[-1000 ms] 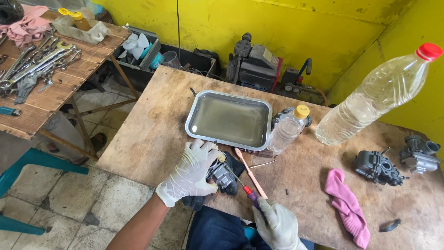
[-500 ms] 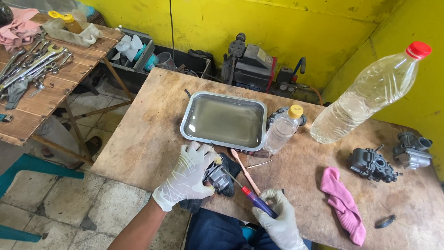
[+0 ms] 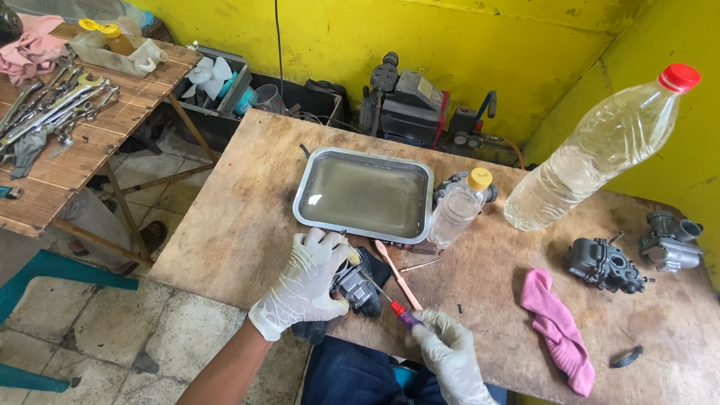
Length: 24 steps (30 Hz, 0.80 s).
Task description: The person uses a screwdriver to unscrew and remove a bolt from a carburetor held in their left hand. They then place the carburetor on the table and pick up another one to continue the disassembly process.
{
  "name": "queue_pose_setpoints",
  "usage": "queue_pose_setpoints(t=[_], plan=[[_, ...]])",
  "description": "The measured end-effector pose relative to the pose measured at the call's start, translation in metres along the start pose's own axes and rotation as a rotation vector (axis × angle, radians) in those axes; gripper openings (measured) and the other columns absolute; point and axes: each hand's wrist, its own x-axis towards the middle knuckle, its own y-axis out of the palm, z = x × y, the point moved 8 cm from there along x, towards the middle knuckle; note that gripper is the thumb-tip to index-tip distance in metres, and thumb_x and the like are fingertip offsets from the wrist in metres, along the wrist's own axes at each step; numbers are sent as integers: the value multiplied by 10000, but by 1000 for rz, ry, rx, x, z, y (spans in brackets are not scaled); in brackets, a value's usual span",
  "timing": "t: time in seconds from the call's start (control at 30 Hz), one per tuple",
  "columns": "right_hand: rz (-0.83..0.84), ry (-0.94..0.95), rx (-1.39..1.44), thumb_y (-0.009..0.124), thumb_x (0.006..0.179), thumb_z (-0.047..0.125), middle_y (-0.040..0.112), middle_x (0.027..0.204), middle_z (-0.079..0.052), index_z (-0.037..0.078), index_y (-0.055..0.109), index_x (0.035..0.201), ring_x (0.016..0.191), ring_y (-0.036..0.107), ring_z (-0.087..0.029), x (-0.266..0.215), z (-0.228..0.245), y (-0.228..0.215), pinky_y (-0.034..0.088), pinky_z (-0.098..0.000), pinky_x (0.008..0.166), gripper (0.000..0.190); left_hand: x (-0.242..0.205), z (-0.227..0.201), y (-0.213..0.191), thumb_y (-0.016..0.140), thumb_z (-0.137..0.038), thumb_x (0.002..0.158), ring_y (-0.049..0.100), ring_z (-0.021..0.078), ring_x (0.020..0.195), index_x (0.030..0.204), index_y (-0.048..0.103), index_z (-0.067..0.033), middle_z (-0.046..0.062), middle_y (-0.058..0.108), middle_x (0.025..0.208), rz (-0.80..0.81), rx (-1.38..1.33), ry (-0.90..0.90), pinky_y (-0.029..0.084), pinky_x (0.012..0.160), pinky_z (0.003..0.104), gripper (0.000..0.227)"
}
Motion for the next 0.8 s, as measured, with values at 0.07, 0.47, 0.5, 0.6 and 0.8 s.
queue_pose_setpoints(t=[0.07,0.47,0.5,0.6,0.8], plan=[[4,-155,-190,772,812,1,705,733,-145,16,741,1030,533,492,-131,-4,17,-1,388,-254,492,220,0,-1,-3,643,-311,384,481,276,907,1011,605,-214,17,580,1025,-12,-35,5,332,691,432,636],[-53,-737,-689,692,940,188,730,884,-117,34,654,1301,624,672,-194,-12,25,2,548,-306,526,395,-1,-1,2,653,-325,389,489,294,924,1024,619,-213,39,569,1022,8,2,11,340,713,453,646],[34,-76,-121,735,889,115,714,670,-168,-70,790,1153,554,629,-197,7,-21,-6,536,-298,540,328,-2,0,1,640,-312,397,484,287,930,1028,618,-203,42,574,1039,0,-8,11,340,736,452,640],[22,59,-58,767,783,-15,663,711,-139,0,752,1159,531,555,-199,-12,18,16,373,-266,439,376,-1,-4,-3,634,-326,391,485,297,913,1021,615,-198,48,567,1024,2,13,17,340,721,459,643],[-226,-1314,-1218,769,905,240,743,1069,-45,132,646,1331,786,724,-209,-49,44,33,570,-328,578,455,-2,-3,1,629,-320,372,491,296,915,1015,612,-216,31,572,1017,-20,31,10,327,698,447,651]])
